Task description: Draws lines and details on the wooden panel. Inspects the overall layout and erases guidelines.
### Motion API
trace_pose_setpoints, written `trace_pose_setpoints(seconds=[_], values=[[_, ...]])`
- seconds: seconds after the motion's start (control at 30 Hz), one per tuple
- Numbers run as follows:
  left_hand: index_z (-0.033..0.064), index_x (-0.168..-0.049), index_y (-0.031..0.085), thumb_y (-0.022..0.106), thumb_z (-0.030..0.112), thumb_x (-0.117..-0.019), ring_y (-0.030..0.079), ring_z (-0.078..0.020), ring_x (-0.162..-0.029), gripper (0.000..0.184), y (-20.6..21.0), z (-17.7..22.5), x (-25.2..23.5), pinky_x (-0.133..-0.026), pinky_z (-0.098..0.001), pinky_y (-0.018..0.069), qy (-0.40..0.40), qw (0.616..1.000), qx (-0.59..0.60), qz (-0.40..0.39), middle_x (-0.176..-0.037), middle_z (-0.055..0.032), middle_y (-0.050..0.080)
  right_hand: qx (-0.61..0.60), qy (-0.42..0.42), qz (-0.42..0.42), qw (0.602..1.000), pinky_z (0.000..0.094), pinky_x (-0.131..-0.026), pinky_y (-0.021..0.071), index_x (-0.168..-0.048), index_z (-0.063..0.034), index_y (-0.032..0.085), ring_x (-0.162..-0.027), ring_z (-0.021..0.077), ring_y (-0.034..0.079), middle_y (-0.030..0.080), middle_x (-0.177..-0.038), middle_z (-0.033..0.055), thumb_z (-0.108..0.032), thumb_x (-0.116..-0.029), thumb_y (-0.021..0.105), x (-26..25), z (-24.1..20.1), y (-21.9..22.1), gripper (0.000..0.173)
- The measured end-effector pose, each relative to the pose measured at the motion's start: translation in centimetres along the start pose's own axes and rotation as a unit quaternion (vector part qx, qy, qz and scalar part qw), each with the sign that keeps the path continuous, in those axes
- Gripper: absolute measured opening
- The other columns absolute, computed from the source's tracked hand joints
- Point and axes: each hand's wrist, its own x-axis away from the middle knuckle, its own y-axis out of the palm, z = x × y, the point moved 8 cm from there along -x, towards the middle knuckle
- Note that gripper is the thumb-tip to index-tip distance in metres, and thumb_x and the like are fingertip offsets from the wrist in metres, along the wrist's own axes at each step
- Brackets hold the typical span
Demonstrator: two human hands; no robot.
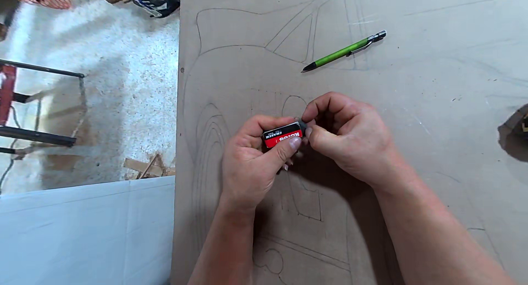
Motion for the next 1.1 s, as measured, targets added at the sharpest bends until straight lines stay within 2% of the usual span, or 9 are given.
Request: trace_pose_setpoints(seconds=[0.1,0.17,0.27,0.33,0.63,0.73,0.87,1.03,1.1], values=[[0.0002,-0.118,0.065,0.07,0.003,-0.0933,0.064,-0.0162,-0.065,0.026,-1.0,0.5,0.3,-0.055,-0.0273,0.0576,-0.003,0.997,-0.069,0.032,-0.094,-0.0123,0.07,-0.028,-0.007,0.001,1.0,0.0279,-0.065,0.063,-0.109,-0.0081,0.069,-0.074,0.0112,0.071,0.072,-0.086,0.0001,-0.012,-0.0926,0.069,-0.3,0.0,0.0,0.017],[0.0069,-0.116,0.066,0.069,0.011,-0.0934,0.065,-0.0168,-0.064,0.023,-1.7,1.8,1.4,-0.053,-0.0293,0.0575,-0.017,0.979,-0.194,0.061,-0.092,-0.0073,0.07,-0.078,-0.004,0.04,0.996,0.0347,-0.073,0.0671,-0.116,-0.0032,0.067,-0.08,0.0164,0.073,0.072,-0.093,0.0049,-0.013,-0.0973,0.069,-0.5,0.1,-0.7,0.022],[0.0191,-0.112,0.068,0.072,0.021,-0.0868,0.067,-0.0036,-0.067,0.026,-1.6,3.1,4.4,-0.053,-0.0206,0.0572,-0.001,0.925,-0.374,0.065,-0.091,0.0085,0.072,-0.12,-0.002,0.138,0.983,0.034,-0.068,0.066,-0.116,-0.0023,0.066,-0.077,0.017,0.072,0.072,-0.096,0.0069,-0.013,-0.1025,0.062,-0.7,0.3,-2.7,0.018],[0.0234,-0.113,0.068,0.073,0.026,-0.0848,0.062,0.0026,-0.063,0.028,-1.1,2.5,5.7,-0.049,-0.0155,0.0524,0.001,0.91,-0.412,0.04,-0.087,0.014,0.069,-0.137,0.003,0.178,0.974,0.0318,-0.065,0.0648,-0.115,-0.0023,0.065,-0.073,0.0165,0.072,0.072,-0.095,0.0073,-0.013,-0.105,0.057,-0.6,0.5,-3.6,0.016],[0.015,-0.109,0.073,0.069,0.028,-0.0909,0.062,0.0086,-0.067,0.023,1.5,1.7,6.0,-0.054,-0.011,0.0515,0.044,0.859,-0.51,-0.017,-0.085,0.0117,0.071,-0.114,0.005,0.163,0.98,0.029,-0.061,0.0625,-0.114,-0.0024,0.066,-0.07,0.0145,0.07,0.071,-0.089,0.0057,-0.009,-0.1036,0.057,-0.8,0.7,-3.2,0.015],[0.0156,-0.105,0.074,0.068,0.027,-0.0902,0.061,0.0076,-0.067,0.02,1.7,1.7,6.0,-0.054,-0.012,0.0517,0.04,0.863,-0.501,-0.054,-0.083,0.0124,0.069,-0.11,0.009,0.164,0.98,0.0294,-0.063,0.0627,-0.113,-0.0035,0.067,-0.071,0.0141,0.07,0.071,-0.088,0.0049,-0.01,-0.1031,0.057,-0.7,0.8,-3.2,0.015],[0.013,-0.107,0.074,0.067,0.027,-0.0909,0.061,0.0079,-0.066,0.022,1.9,1.8,6.0,-0.054,-0.0117,0.0503,0.052,0.845,-0.532,-0.02,-0.083,0.0095,0.07,-0.109,0.014,0.167,0.98,0.0303,-0.064,0.0637,-0.113,-0.0037,0.067,-0.072,0.0138,0.071,0.071,-0.089,0.0045,-0.01,-0.1022,0.059,-0.7,0.9,-3.3,0.015],[0.0168,-0.104,0.074,0.069,0.025,-0.0891,0.063,0.0056,-0.068,0.018,1.7,1.5,6.0,-0.055,-0.0138,0.0539,0.026,0.879,-0.469,-0.076,-0.085,0.0121,0.071,-0.104,0.013,0.163,0.981,0.0308,-0.063,0.0639,-0.112,-0.0035,0.067,-0.071,0.014,0.071,0.071,-0.088,0.0046,-0.01,-0.1022,0.059,-0.7,0.8,-3.2,0.014],[0.0156,-0.104,0.073,0.069,0.026,-0.0906,0.063,0.0059,-0.067,0.018,1.8,1.5,6.0,-0.055,-0.0132,0.0532,0.035,0.875,-0.48,-0.056,-0.084,0.011,0.07,-0.094,0.015,0.161,0.982,0.0306,-0.063,0.0642,-0.112,-0.0042,0.068,-0.072,0.0137,0.071,0.071,-0.088,0.0039,-0.01,-0.1022,0.059,-0.7,0.8,-3.2,0.014]])
